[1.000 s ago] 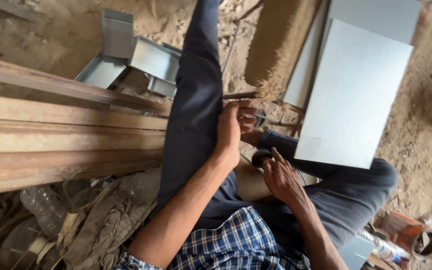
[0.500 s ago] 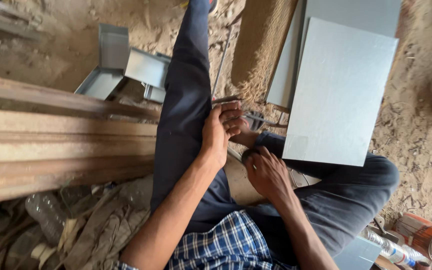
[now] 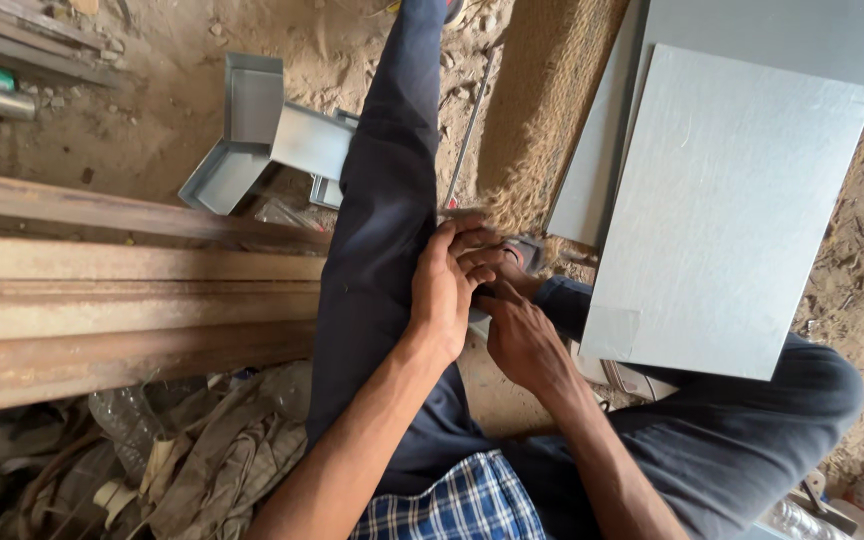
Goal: The person sits on the ground and uses a small round abrasive pad to rub the surface of a rectangular metal sheet. They repeatedly move the pad across the sheet, occasionally repositioning the sheet and their hands, and continue the rubbing motion throughout the clip.
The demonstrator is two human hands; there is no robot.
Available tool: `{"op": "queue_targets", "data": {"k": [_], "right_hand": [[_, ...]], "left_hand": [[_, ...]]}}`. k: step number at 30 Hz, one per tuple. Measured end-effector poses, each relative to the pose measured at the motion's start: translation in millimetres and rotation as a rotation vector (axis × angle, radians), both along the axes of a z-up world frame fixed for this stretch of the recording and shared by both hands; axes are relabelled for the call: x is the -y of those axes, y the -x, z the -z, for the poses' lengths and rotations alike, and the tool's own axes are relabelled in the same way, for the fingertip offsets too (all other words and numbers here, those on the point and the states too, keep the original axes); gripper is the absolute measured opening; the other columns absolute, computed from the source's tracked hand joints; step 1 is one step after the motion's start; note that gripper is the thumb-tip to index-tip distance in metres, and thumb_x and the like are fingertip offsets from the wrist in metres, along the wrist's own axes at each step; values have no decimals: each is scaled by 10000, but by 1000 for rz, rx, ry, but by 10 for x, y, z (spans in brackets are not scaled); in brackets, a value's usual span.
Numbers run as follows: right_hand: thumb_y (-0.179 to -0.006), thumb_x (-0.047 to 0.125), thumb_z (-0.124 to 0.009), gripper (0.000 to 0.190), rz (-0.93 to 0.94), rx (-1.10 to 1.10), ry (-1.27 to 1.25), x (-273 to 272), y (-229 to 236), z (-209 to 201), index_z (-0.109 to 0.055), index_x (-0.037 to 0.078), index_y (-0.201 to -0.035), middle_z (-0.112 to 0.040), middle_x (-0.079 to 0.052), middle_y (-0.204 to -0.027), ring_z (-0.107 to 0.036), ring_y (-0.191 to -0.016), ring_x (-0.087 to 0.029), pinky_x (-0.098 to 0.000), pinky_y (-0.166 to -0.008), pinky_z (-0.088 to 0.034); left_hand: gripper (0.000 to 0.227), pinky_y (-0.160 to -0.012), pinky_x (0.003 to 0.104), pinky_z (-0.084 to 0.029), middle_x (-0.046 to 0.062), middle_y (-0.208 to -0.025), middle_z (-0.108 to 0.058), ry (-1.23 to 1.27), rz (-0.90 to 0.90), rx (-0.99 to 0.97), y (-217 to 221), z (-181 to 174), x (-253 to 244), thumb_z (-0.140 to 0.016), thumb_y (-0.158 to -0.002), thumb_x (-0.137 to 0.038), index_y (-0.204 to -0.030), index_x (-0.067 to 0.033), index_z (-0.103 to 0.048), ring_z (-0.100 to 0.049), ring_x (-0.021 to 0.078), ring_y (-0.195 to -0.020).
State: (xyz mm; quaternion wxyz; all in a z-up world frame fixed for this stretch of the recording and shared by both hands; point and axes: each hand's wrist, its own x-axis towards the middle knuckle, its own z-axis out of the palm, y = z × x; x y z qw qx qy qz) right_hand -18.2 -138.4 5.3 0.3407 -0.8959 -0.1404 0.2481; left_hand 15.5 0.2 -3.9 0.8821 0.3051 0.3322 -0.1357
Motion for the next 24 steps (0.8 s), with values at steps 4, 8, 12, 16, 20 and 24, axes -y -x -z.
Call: {"op": "queue_targets", "data": {"k": [4, 8, 12, 16, 20, 24], "right_hand": [[-804, -71, -556, 316, -12, -74, 83, 8, -9, -27, -702, -15, -1079, -629, -211, -1239, -661, -1072, -385, -493, -881, -533], [-751, -78, -607, 359, -65, 112, 89, -42, -28, -34, -725, 6, -1080, -614, -220, -1233, -632, -1103, -386, -503, -911, -501], [-703, -28, -651, 391, -137, 114, 246, -99, 29, -60, -697, -17, -1092, -610, -203, -1219, -633, -1097, -371, -507, -888, -498], [-835, 7, -627, 331, -93, 57, 290, -95, 99, -74, -687, 0, -1160, -600, -209, -1169, -630, -1085, -383, -518, -901, -494], [-800, -63, -552, 375, -75, 150, 95, 85, 185, -27, -731, 22, -1118, -593, -209, -1266, -638, -1129, -386, -505, -916, -512], [-793, -70, -537, 400, -85, 104, -33, 220, 242, 80, -737, 26, -1127, -566, -243, -1292, -604, -1163, -427, -516, -944, -498]], "left_hand": [[357, -762, 311, -500, 96, -1038, -707, -19, 0, -6, 6, -8, 22, -397, -1076, -330, -1178, -65, -613, -674, 182, -883], [339, -750, 308, -511, 81, -1011, -715, -108, 16, -13, 13, -5, 51, -404, -1072, -308, -1157, -63, -622, -671, 162, -862], [296, -689, 288, -512, 61, -969, -718, -217, 36, 15, 31, -27, 99, -435, -1055, -253, -1134, -55, -640, -665, 136, -801], [266, -657, 246, -501, 26, -944, -706, -343, 86, 71, 91, -35, 122, -448, -1020, -187, -1148, -86, -659, -650, 94, -772], [224, -652, 245, -479, 25, -911, -695, -400, 112, 97, 198, 99, 209, -470, -1029, -181, -1091, -72, -656, -615, 85, -750], [208, -707, 268, -476, 37, -883, -658, -563, 127, 181, 296, 315, 318, -526, -1035, -177, -999, -40, -677, -589, 100, -786]]}}
